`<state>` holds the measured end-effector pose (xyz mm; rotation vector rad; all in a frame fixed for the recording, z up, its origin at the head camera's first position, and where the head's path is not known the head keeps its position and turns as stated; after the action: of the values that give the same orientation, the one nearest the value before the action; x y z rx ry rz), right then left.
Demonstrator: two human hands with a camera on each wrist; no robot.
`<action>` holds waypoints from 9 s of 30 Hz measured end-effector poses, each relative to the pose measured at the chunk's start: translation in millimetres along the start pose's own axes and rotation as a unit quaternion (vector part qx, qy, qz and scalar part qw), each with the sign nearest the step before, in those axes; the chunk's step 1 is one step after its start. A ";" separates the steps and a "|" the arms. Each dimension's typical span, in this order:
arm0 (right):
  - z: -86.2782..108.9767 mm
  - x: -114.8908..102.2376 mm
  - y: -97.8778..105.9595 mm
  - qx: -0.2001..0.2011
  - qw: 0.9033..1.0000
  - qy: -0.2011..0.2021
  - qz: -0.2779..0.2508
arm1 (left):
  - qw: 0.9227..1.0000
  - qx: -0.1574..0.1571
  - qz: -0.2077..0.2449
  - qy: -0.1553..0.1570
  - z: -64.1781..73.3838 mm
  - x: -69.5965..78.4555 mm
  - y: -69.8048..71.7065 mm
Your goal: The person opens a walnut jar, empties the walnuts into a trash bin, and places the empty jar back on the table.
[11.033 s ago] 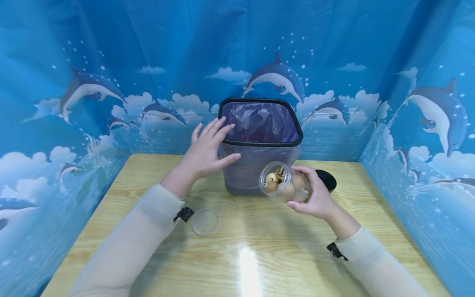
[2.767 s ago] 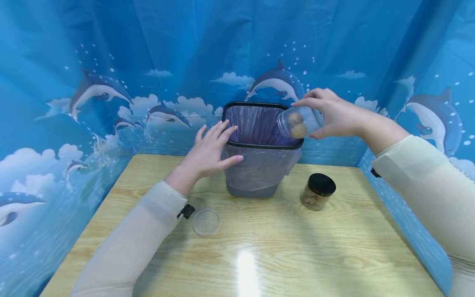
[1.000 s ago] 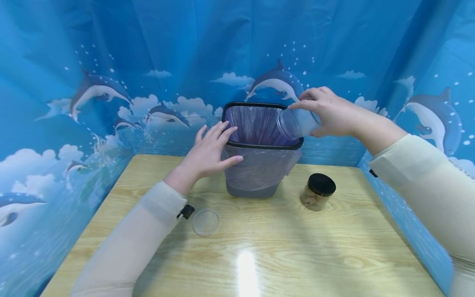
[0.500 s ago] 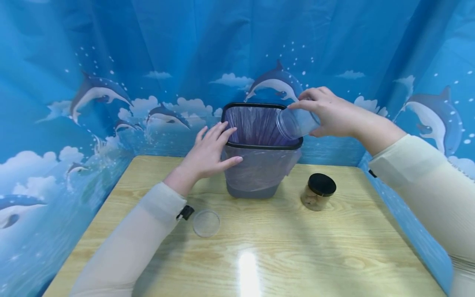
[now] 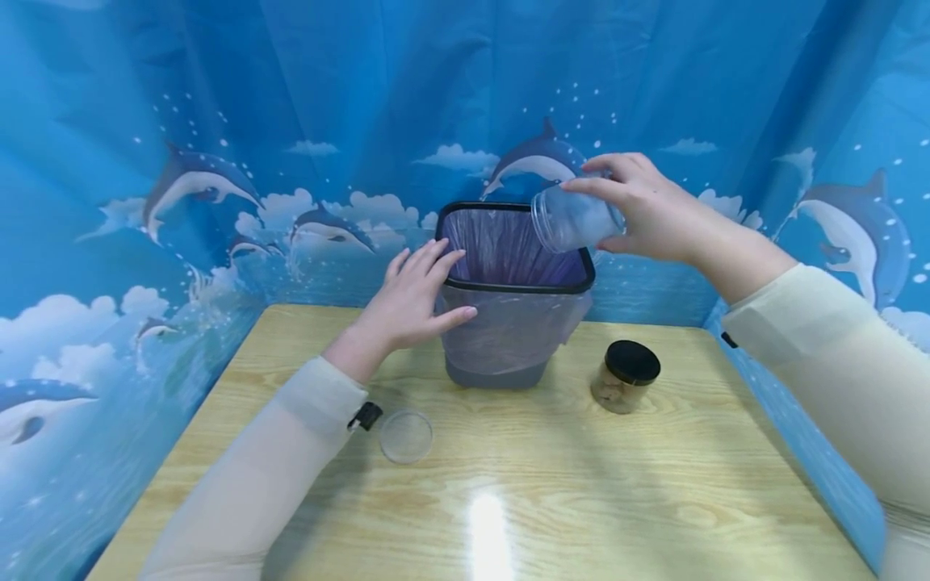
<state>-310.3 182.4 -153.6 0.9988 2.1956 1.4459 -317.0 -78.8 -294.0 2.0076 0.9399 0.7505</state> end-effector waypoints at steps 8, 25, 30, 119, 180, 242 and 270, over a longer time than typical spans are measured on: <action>4.5 4.4 -11.4 -0.088 0.996 -0.026 0.021 | 1.000 0.000 -0.007 -0.003 0.3 1.3 0.6; 6.8 4.6 -8.6 -0.071 0.997 -0.025 0.018 | 1.000 0.004 -0.005 -0.008 0.4 0.7 -0.1; 4.5 1.9 -1.7 -0.014 1.000 0.007 0.008 | 1.000 0.002 -0.001 -0.001 1.1 0.3 -0.1; 55.6 -15.8 5.5 0.169 0.982 0.082 -0.036 | 0.999 0.021 -0.029 -0.029 17.8 10.4 5.8; 145.6 -37.9 -51.3 0.311 0.945 0.023 -0.101 | 0.999 0.010 0.027 -0.020 91.4 -2.8 -12.6; 169.9 -47.7 -143.0 0.152 0.928 -0.181 -0.288 | 0.989 -0.102 0.102 0.030 148.5 -33.3 -58.9; 172.5 -55.2 -163.6 0.125 0.896 -0.206 -0.372 | 0.975 -0.194 0.088 0.068 175.4 -42.4 -86.9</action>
<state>-227.8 219.1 -380.4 0.3771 2.1011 0.5571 -238.7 -146.4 -465.5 1.7225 0.6337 1.0909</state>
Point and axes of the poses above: each hand's wrist, its own z-axis away from the middle knuckle, its own y-axis out of the back of the hand, x = y × z, the point moved 6 cm from there along -z, towards the middle knuckle, and after that the axes turned 14 degrees about x, right-handed, at the moved point
